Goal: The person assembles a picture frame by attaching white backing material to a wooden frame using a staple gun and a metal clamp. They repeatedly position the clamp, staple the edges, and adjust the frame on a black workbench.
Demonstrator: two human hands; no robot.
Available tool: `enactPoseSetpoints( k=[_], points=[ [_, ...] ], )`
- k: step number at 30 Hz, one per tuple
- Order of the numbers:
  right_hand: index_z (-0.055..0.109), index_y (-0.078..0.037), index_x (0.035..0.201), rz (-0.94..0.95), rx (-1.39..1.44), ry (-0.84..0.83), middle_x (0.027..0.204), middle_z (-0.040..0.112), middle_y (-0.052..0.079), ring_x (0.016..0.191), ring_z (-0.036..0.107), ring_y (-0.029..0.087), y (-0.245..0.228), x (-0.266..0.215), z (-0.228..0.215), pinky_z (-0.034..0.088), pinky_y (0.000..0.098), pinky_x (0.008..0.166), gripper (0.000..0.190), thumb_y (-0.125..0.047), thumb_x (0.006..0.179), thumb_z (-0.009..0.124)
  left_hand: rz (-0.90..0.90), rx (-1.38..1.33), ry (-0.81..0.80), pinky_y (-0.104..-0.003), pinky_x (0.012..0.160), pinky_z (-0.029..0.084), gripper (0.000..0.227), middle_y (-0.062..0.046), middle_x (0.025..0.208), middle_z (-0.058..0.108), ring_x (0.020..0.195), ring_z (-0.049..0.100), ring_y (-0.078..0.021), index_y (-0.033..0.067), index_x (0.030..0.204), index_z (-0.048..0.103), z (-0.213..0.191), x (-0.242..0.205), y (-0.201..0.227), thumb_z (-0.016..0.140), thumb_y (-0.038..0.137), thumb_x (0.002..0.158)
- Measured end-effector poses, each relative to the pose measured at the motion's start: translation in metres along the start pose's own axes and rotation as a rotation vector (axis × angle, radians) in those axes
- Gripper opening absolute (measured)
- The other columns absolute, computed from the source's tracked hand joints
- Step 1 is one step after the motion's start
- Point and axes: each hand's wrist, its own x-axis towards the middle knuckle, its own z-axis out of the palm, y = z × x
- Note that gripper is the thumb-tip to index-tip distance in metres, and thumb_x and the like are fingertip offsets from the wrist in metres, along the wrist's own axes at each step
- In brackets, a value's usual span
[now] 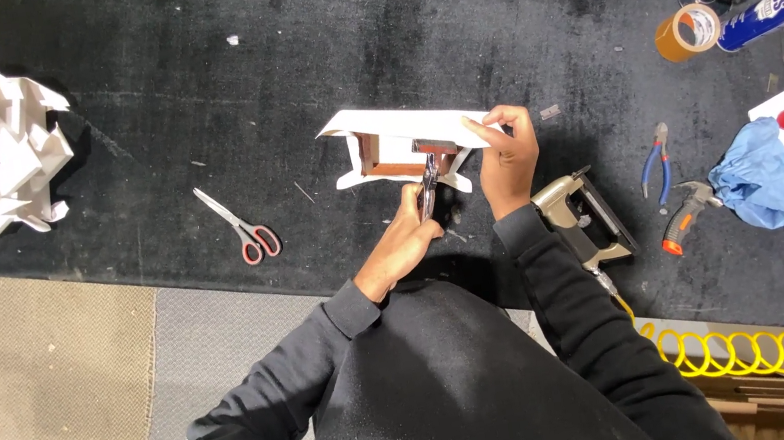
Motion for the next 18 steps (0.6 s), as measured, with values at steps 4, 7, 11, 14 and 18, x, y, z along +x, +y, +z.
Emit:
enactPoseSetpoints(
  k=[4,7,11,14,18],
  points=[
    [0.084,-0.023,0.109,-0.004,0.010,0.000,0.098,0.053,-0.001,0.097,0.057,0.019,0.008,-0.001,0.003,0.049,0.0366,0.093,0.035,0.005,0.098,0.067,-0.015,0.020,-0.009,-0.054,0.084,0.044,0.047,-0.019,0.106,0.053,0.103,0.059,-0.0441,0.0218,0.121,0.037,0.003,-0.002,0.010,0.062,0.033,0.083],
    [0.084,-0.022,0.110,-0.016,0.014,0.001,0.098,0.053,-0.001,0.097,0.057,0.019,0.007,0.000,0.002,0.049,0.0371,0.094,0.035,0.005,0.099,0.065,-0.012,0.027,0.035,-0.049,0.086,0.048,0.049,-0.015,0.106,0.057,0.103,0.063,-0.0374,0.0221,0.120,0.039,0.005,-0.005,0.017,0.067,0.036,0.083],
    [0.084,-0.021,0.110,-0.018,0.009,-0.008,0.099,0.052,-0.001,0.097,0.057,0.019,0.005,0.002,0.002,0.051,0.0361,0.093,0.035,0.006,0.099,0.064,0.023,0.253,0.110,-0.047,0.093,0.041,0.028,-0.015,0.103,0.060,0.112,0.059,-0.0390,0.0213,0.111,0.046,0.003,0.005,-0.011,0.059,0.033,0.089],
    [0.084,-0.020,0.109,-0.029,-0.014,-0.006,0.098,0.052,-0.001,0.097,0.058,0.020,0.004,0.001,0.002,0.051,0.0362,0.093,0.035,0.006,0.098,0.064,-0.002,0.382,0.114,-0.045,0.095,0.044,0.024,-0.015,0.100,0.063,0.113,0.060,-0.0369,0.0236,0.107,0.051,-0.004,-0.002,-0.010,0.057,0.038,0.089],
    [0.084,-0.020,0.108,-0.044,-0.049,-0.001,0.098,0.052,-0.001,0.096,0.059,0.021,0.008,-0.004,0.003,0.052,0.0371,0.093,0.037,0.008,0.098,0.063,0.025,0.465,0.065,-0.052,0.088,0.050,0.023,-0.023,0.095,0.068,0.103,0.067,-0.0449,0.0190,0.106,0.051,-0.007,-0.009,-0.015,0.052,0.034,0.088]
  ],
)
